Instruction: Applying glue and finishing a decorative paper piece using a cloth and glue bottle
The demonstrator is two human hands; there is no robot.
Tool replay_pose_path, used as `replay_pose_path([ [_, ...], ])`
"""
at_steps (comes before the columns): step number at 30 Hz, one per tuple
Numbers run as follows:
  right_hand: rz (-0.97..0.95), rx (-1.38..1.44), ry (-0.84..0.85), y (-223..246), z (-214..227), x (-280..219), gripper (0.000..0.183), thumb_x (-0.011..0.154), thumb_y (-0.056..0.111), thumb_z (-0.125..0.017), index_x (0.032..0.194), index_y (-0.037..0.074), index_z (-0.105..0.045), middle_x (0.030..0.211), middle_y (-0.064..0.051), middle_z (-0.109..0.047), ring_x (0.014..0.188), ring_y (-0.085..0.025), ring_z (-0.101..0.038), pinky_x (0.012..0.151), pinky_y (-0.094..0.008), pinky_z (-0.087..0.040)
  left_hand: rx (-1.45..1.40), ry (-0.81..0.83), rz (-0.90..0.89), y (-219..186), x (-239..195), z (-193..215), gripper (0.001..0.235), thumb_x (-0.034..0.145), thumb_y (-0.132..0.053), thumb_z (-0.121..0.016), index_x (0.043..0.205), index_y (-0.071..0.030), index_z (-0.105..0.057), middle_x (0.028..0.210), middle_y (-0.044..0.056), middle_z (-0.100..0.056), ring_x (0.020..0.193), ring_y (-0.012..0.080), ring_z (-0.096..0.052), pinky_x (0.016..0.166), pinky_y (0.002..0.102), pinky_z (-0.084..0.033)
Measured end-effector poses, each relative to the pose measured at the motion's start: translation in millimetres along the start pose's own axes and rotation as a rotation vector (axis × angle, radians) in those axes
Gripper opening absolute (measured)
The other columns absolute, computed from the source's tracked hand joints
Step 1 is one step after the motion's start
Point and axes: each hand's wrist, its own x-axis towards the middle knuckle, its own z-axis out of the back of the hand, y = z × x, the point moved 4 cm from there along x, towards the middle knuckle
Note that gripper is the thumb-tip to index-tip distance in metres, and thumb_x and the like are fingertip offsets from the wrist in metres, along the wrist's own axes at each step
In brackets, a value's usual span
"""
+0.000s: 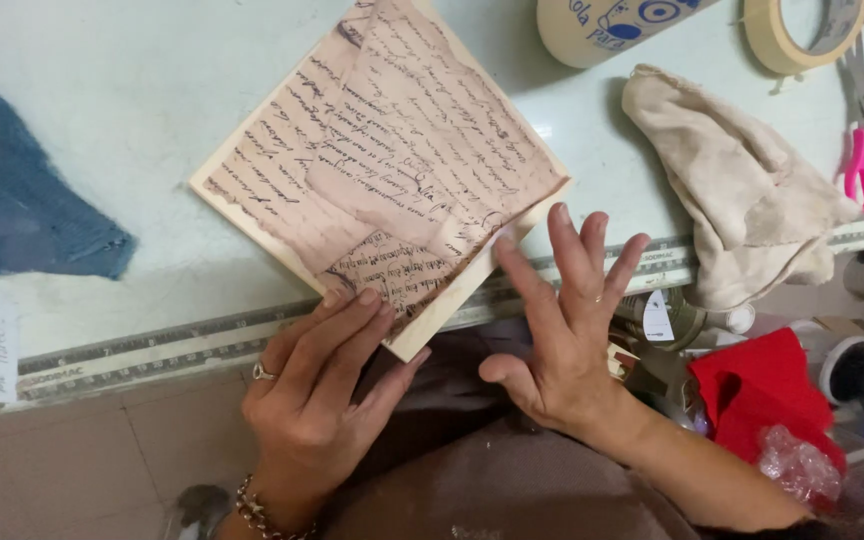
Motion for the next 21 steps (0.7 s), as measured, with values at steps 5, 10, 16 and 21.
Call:
replay_pose_path([
  [5,-0.055,0.001,-0.159,-16,4,7,0.075,0.088,0.063,-0.015,0.125,0.015,-0.058,0.149,-0.013,-0.016,0.143,-0.03,-0.004,0.114,-0.059,0.012,-0.015,0.004,-0.008,1,0,1,0.031,0.075,-0.019,-0.084,0.096,-0.003,-0.067,0.102,0.007,-0.064,0.092,0.0206,-0.063,0.086,0.027,-0.05],
  [10,-0.024,-0.105,-0.092,-10,5,7,0.076,0.088,0.061,-0.014,0.131,0.013,-0.054,0.147,-0.02,-0.018,0.14,-0.035,-0.004,0.112,-0.056,0.011,-0.005,0.002,0.003,1,-2,2,0.031,0.076,-0.019,-0.083,0.097,-0.004,-0.067,0.103,0.005,-0.064,0.093,0.0212,-0.063,0.084,0.027,-0.05],
  [16,0.082,0.11,-0.101,-7,-1,-1,0.068,0.091,0.059,-0.018,0.121,0.014,-0.059,0.147,-0.016,-0.019,0.141,-0.031,-0.005,0.114,-0.052,0.013,-0.013,0.008,0.006,1,-2,0,0.033,0.075,-0.019,-0.083,0.099,-0.004,-0.066,0.104,0.006,-0.063,0.095,0.0222,-0.062,0.086,0.028,-0.05],
  [21,-0.07,0.062,-0.171,-22,8,6,0.073,0.091,0.06,-0.018,0.126,0.01,-0.059,0.151,-0.012,-0.016,0.144,-0.035,-0.001,0.115,-0.061,0.012,-0.035,0.02,-0.003,2,-1,1,0.037,0.07,-0.015,-0.089,0.097,-0.001,-0.067,0.102,0.008,-0.063,0.094,0.0238,-0.062,0.086,0.03,-0.052],
])
